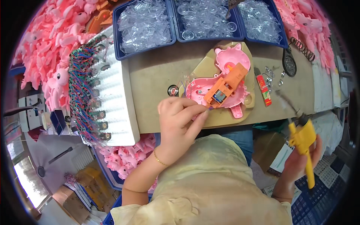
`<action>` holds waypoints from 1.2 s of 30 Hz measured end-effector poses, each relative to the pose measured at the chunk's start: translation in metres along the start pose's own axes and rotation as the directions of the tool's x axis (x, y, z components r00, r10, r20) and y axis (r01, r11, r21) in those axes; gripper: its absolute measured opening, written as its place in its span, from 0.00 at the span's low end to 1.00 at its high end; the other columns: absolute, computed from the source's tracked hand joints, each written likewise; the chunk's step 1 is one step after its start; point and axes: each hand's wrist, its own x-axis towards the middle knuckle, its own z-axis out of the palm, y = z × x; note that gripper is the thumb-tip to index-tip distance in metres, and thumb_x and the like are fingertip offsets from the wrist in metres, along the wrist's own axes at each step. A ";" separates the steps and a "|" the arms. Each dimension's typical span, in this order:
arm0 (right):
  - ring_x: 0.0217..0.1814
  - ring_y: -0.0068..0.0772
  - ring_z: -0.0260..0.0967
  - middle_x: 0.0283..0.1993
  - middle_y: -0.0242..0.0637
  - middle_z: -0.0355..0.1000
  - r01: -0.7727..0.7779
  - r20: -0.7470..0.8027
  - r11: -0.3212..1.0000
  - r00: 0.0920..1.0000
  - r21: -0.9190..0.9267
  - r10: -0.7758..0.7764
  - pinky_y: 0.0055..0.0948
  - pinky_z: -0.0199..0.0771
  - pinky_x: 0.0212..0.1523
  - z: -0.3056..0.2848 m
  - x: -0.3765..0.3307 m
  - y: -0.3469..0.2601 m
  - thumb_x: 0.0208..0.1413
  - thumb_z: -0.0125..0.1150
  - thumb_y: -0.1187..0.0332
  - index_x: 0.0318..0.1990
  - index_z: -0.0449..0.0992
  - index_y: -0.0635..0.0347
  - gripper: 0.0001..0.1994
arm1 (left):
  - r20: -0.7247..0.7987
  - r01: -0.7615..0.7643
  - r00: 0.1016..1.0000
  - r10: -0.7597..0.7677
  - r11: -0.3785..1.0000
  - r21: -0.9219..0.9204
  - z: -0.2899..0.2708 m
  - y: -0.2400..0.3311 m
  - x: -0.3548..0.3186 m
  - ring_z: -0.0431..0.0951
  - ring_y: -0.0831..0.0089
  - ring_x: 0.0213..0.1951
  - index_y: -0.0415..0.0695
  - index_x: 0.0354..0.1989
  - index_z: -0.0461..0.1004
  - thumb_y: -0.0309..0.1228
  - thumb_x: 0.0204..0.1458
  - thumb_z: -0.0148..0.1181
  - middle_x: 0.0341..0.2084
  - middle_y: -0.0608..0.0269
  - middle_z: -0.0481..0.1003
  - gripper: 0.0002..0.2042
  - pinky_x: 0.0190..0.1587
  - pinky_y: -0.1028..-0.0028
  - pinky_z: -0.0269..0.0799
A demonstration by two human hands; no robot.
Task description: Assembling a pink toy pony by soldering internal components and joining the plastic shell parts.
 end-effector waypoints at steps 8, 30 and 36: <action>0.48 0.45 0.69 0.50 0.53 0.67 0.263 0.625 0.954 0.722 0.146 -0.295 0.38 0.70 0.47 0.028 0.008 -0.021 0.53 0.61 0.55 0.60 0.54 0.56 0.32 | -0.017 0.042 0.999 -0.042 0.998 -0.037 0.008 0.002 0.003 0.66 0.69 0.35 0.46 0.27 0.78 0.26 0.43 0.63 0.25 0.69 0.72 0.02 0.43 0.70 0.58; 0.33 0.47 0.73 0.48 0.59 0.68 0.398 0.811 0.910 0.492 0.116 -0.318 0.34 0.73 0.27 0.063 0.023 -0.033 0.41 0.72 0.68 0.49 0.62 0.57 0.29 | -0.037 0.093 0.995 -0.097 0.992 -0.085 0.008 0.000 0.002 0.66 0.71 0.34 0.46 0.26 0.77 0.26 0.42 0.63 0.24 0.70 0.71 0.02 0.42 0.71 0.57; 0.29 0.44 0.73 0.34 0.50 0.73 0.032 0.888 0.994 0.453 -0.100 0.075 0.32 0.71 0.25 0.062 0.030 -0.044 0.39 0.68 0.75 0.52 0.65 0.69 0.29 | -0.038 0.113 0.992 -0.117 0.989 -0.092 0.009 0.000 0.002 0.68 0.68 0.36 0.46 0.26 0.77 0.27 0.40 0.63 0.25 0.70 0.72 0.04 0.44 0.66 0.57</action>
